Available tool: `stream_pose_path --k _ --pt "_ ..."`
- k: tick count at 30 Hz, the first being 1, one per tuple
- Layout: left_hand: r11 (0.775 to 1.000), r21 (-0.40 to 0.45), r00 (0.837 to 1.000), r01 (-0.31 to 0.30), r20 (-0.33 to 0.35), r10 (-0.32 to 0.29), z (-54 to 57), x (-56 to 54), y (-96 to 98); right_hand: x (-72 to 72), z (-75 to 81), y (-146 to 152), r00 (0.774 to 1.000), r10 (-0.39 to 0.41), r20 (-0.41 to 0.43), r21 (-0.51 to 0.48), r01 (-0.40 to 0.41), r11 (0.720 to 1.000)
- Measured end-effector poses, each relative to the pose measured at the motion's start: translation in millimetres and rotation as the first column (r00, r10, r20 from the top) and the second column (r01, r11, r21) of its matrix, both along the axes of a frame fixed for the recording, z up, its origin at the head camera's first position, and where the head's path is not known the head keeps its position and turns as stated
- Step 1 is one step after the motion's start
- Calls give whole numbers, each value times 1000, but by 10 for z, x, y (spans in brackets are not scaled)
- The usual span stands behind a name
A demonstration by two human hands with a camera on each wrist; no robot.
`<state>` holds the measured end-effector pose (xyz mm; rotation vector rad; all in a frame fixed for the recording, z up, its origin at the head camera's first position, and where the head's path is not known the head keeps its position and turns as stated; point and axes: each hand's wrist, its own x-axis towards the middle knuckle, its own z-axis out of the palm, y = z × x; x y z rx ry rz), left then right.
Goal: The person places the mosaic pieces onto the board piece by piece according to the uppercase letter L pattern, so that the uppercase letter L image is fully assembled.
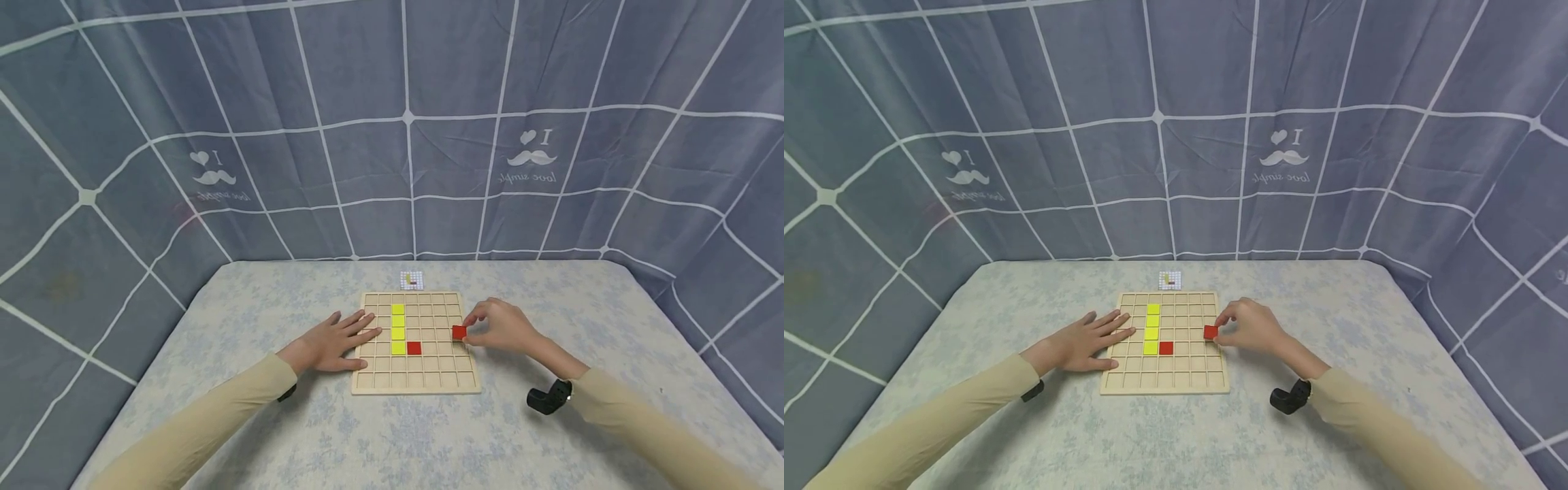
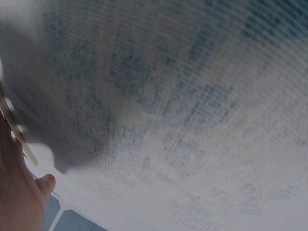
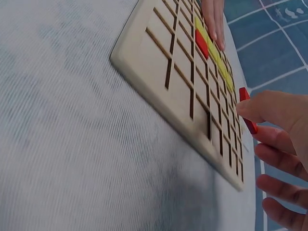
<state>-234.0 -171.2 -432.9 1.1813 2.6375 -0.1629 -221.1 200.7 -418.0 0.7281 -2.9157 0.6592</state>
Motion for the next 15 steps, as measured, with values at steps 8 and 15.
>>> stream_pose_path --k 8,15 --pt "999 -34 1000 -15 13 15 36 5 -1 -58 -57 -301 996 73 52 -38 -71 997" --pt "999 -38 1000 -24 17 25 30 22 23 -46 -126 -491 988 114 100 -9 -113 994"
